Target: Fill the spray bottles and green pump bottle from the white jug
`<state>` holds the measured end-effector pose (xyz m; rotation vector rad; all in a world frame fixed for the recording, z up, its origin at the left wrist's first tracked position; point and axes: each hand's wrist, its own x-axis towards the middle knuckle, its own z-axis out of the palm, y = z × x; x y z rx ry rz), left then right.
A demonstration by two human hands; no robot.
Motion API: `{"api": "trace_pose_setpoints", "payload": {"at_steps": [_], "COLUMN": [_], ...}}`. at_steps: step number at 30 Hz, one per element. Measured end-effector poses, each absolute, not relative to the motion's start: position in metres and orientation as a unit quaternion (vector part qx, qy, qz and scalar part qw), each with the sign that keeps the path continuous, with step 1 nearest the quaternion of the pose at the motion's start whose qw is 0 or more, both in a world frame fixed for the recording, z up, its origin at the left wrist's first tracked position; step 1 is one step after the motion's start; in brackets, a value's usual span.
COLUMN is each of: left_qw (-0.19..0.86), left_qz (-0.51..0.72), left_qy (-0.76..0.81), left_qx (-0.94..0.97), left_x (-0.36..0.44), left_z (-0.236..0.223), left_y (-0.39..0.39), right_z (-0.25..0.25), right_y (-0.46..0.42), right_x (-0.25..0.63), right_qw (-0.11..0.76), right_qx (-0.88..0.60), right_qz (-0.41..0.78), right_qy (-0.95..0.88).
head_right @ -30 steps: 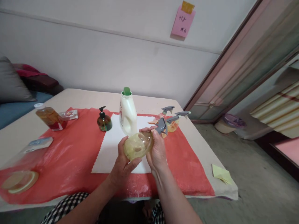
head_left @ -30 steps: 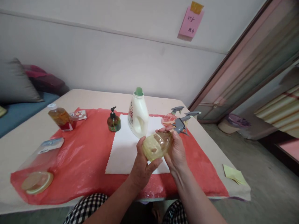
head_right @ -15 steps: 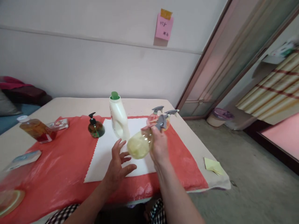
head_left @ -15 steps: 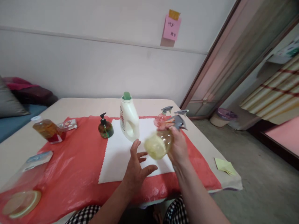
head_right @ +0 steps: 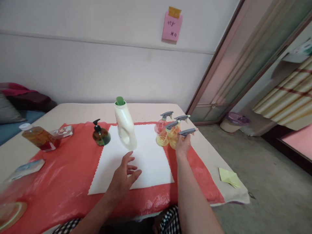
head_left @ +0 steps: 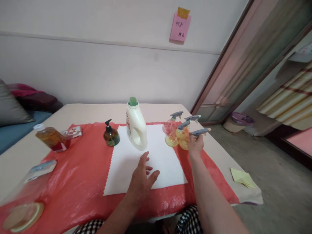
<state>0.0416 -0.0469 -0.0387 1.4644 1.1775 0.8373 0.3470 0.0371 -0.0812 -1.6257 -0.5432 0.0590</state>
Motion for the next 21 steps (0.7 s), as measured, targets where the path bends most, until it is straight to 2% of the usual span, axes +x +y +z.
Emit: {"api": "trace_pose_setpoints", "payload": {"at_steps": [4, 7, 12, 15, 18, 21], "left_qw": [0.518, 0.517, 0.498, 0.486, 0.483, 0.436], "left_qz": [0.339, 0.33, 0.333, 0.342, 0.403, 0.526], "left_qy": [0.494, 0.492, 0.49, 0.488, 0.494, 0.485], "left_qx": [0.61, 0.618, 0.633, 0.639, 0.6, 0.546], "left_x": [0.041, 0.041, 0.038, 0.038, 0.038, 0.036], "left_z": [-0.039, -0.04, -0.044, -0.045, -0.039, -0.029], "left_y": [-0.045, -0.044, -0.042, -0.041, -0.04, -0.041], "right_z": [-0.096, -0.097, -0.07, -0.048, -0.038, -0.046], "right_y": [0.04, 0.036, 0.023, 0.011, -0.001, -0.008], "right_x": [0.345, 0.345, 0.344, 0.323, 0.276, 0.211], "right_qw": [0.651, 0.663, 0.685, 0.686, 0.668, 0.613], "right_qx": [-0.712, -0.71, -0.701, -0.686, -0.667, -0.628], "right_qz": [0.054, 0.031, -0.067, -0.08, -0.023, 0.12], "right_qy": [-0.256, -0.238, -0.186, -0.228, -0.328, -0.465]}}
